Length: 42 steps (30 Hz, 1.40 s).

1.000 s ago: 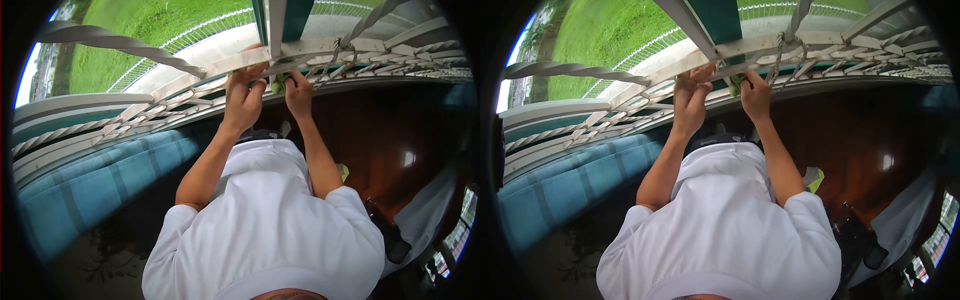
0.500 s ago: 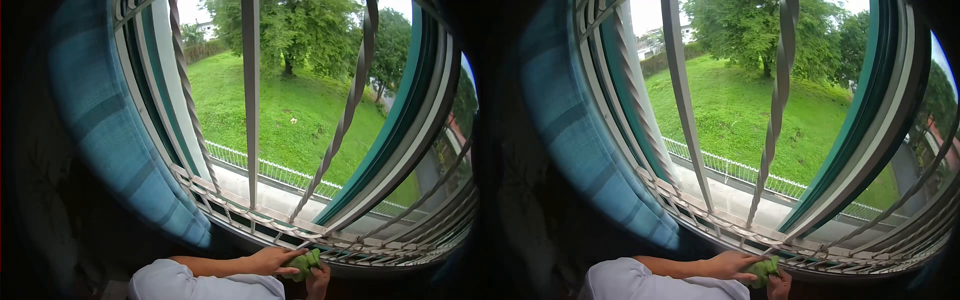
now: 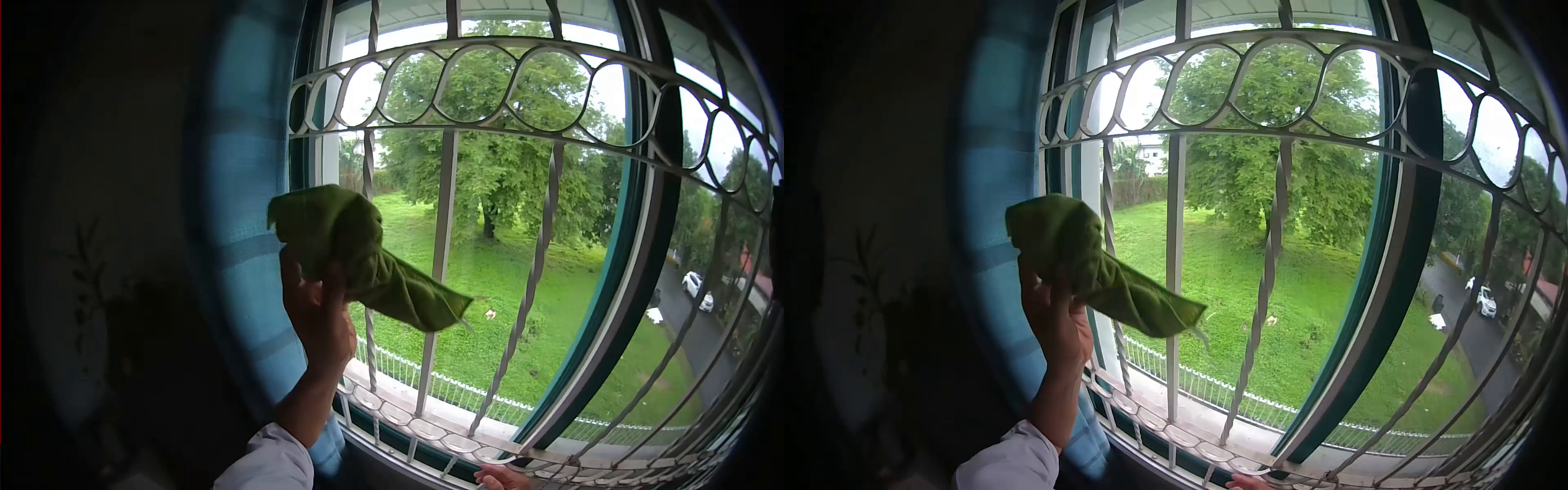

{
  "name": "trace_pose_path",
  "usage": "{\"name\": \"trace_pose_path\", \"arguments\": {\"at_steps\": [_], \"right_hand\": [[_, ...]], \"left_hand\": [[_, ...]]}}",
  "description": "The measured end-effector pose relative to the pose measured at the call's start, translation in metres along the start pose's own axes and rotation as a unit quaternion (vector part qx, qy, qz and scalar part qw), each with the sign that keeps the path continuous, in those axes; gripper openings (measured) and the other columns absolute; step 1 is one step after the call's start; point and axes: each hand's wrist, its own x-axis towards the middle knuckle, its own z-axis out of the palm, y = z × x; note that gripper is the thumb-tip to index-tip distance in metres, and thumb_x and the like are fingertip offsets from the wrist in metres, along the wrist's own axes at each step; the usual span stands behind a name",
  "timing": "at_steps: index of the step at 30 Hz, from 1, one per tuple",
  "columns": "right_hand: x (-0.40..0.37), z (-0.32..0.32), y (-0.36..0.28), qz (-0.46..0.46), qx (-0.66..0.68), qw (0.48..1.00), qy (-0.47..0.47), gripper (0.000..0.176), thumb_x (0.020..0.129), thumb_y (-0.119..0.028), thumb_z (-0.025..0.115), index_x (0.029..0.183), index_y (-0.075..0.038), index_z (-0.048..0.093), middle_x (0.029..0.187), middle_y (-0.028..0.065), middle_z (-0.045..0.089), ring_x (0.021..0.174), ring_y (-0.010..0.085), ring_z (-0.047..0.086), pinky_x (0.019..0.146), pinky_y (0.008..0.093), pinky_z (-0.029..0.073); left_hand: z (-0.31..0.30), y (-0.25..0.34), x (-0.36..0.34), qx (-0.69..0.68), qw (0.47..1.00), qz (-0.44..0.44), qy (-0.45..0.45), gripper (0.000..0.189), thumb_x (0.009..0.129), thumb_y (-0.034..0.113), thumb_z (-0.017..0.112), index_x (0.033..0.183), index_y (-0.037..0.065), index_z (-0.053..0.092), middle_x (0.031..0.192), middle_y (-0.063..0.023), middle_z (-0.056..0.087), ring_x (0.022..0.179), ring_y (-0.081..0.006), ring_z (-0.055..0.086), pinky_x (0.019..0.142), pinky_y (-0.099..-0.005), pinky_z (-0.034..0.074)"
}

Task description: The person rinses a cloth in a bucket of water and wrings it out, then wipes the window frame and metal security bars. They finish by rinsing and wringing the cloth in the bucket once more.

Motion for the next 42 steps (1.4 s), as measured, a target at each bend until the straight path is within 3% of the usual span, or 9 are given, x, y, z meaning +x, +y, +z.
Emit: {"name": "trace_pose_path", "arguments": {"at_steps": [7, 13, 18, 23, 28, 32, 38, 41, 42], "right_hand": [[0.004, 0.009, 0.017, -0.062, -0.101, 0.99, -0.077, 0.038, 0.097, -0.026, 0.071, 0.128, -0.004, 0.071, 0.108, 0.0172, 0.076, 0.098, 0.027, 0.072, 0.086, 0.0377, 0.056], [-0.015, -0.008, 0.012, -0.005, -0.111, 0.988, -0.103, 0.041, 0.097, -0.025, 0.069, 0.131, -0.002, 0.067, 0.107, 0.0173, 0.075, 0.097, 0.0276, 0.072, 0.084, 0.0386, 0.056], [-0.027, -0.03, 0.016, 0.057, -0.116, 0.989, -0.077, 0.043, 0.097, -0.028, 0.069, 0.131, -0.002, 0.067, 0.108, 0.0182, 0.075, 0.097, 0.0303, 0.072, 0.085, 0.0395, 0.056], [-0.034, -0.042, 0.013, 0.069, -0.117, 0.989, -0.057, 0.045, 0.097, -0.029, 0.069, 0.133, -0.002, 0.066, 0.109, 0.019, 0.075, 0.099, 0.0301, 0.073, 0.085, 0.0394, 0.055], [-0.036, -0.049, 0.02, 0.072, -0.149, 0.984, -0.061, 0.046, 0.097, -0.03, 0.069, 0.135, -0.003, 0.065, 0.113, 0.0197, 0.075, 0.103, 0.029, 0.072, 0.087, 0.0385, 0.055], [-0.043, -0.103, -0.067, -0.13, -0.074, 0.986, -0.079, 0.038, 0.096, -0.03, 0.072, 0.124, -0.005, 0.07, 0.112, 0.0161, 0.075, 0.099, 0.0316, 0.071, 0.09, 0.0414, 0.054], [-0.022, -0.138, -0.248, -0.505, -0.368, 0.778, 0.061, 0.017, 0.089, -0.014, 0.068, 0.1, -0.004, 0.076, 0.088, 0.007, 0.074, 0.078, 0.0179, 0.07, 0.071, 0.0327, 0.058], [0.017, -0.107, -0.32, -0.567, -0.442, 0.688, 0.098, 0.012, 0.093, -0.019, 0.069, 0.093, -0.008, 0.074, 0.084, 0.0074, 0.073, 0.077, 0.0181, 0.07, 0.067, 0.0343, 0.059], [0.035, -0.098, -0.338, -0.588, -0.457, 0.66, 0.102, 0.012, 0.092, -0.018, 0.068, 0.091, -0.008, 0.074, 0.083, 0.0076, 0.073, 0.077, 0.0185, 0.07, 0.068, 0.0352, 0.059]], "left_hand": [[0.074, -0.011, 0.177, 0.222, 0.879, 0.422, 0.007, 0.04, 0.095, 0.006, 0.073, 0.131, 0.001, 0.056, 0.128, -0.0109, 0.061, 0.116, -0.0209, 0.064, 0.101, -0.0359, 0.051], [0.193, 0.031, 0.279, 0.423, 0.584, 0.675, 0.156, 0.031, 0.088, 0.009, 0.072, 0.117, 0.001, 0.065, 0.112, -0.0183, 0.066, 0.102, -0.0358, 0.066, 0.094, -0.0424, 0.053], [0.308, 0.045, 0.285, 0.322, 0.673, 0.666, 0.014, 0.042, 0.075, -0.015, 0.07, 0.109, 0.009, 0.062, 0.104, -0.0155, 0.055, 0.097, -0.0377, 0.059, 0.08, -0.0486, 0.048], [0.398, 0.016, 0.3, 0.375, 0.555, 0.711, -0.215, 0.028, 0.085, -0.002, 0.065, 0.113, 0.005, 0.066, 0.112, -0.018, 0.059, 0.103, -0.0373, 0.061, 0.083, -0.05, 0.055], [0.406, -0.003, 0.289, 0.512, 0.606, 0.583, -0.175, 0.031, 0.085, -0.001, 0.06, 0.114, 0.003, 0.07, 0.117, -0.0221, 0.067, 0.11, -0.0391, 0.064, 0.091, -0.0486, 0.058], [0.382, 0.014, 0.285, 0.544, 0.591, 0.564, -0.193, 0.037, 0.084, 0.0, 0.059, 0.119, 0.002, 0.071, 0.114, -0.0226, 0.073, 0.11, -0.0393, 0.067, 0.096, -0.0499, 0.057], [0.33, 0.018, 0.302, 0.462, 0.54, 0.695, -0.113, 0.046, 0.096, 0.008, 0.057, 0.141, -0.002, 0.055, 0.146, -0.0147, 0.057, 0.139, -0.0313, 0.049, 0.125, -0.0414, 0.033], [0.299, 0.042, 0.3, 0.453, 0.495, 0.73, -0.129, 0.039, 0.096, 0.01, 0.06, 0.134, 0.001, 0.059, 0.139, -0.0129, 0.061, 0.132, -0.0312, 0.054, 0.118, -0.0428, 0.04], [0.289, 0.044, 0.283, 0.341, 0.745, 0.529, -0.22, 0.026, 0.093, 0.012, 0.065, 0.118, 0.006, 0.067, 0.126, -0.012, 0.065, 0.12, -0.0307, 0.059, 0.108, -0.0454, 0.046]]}}
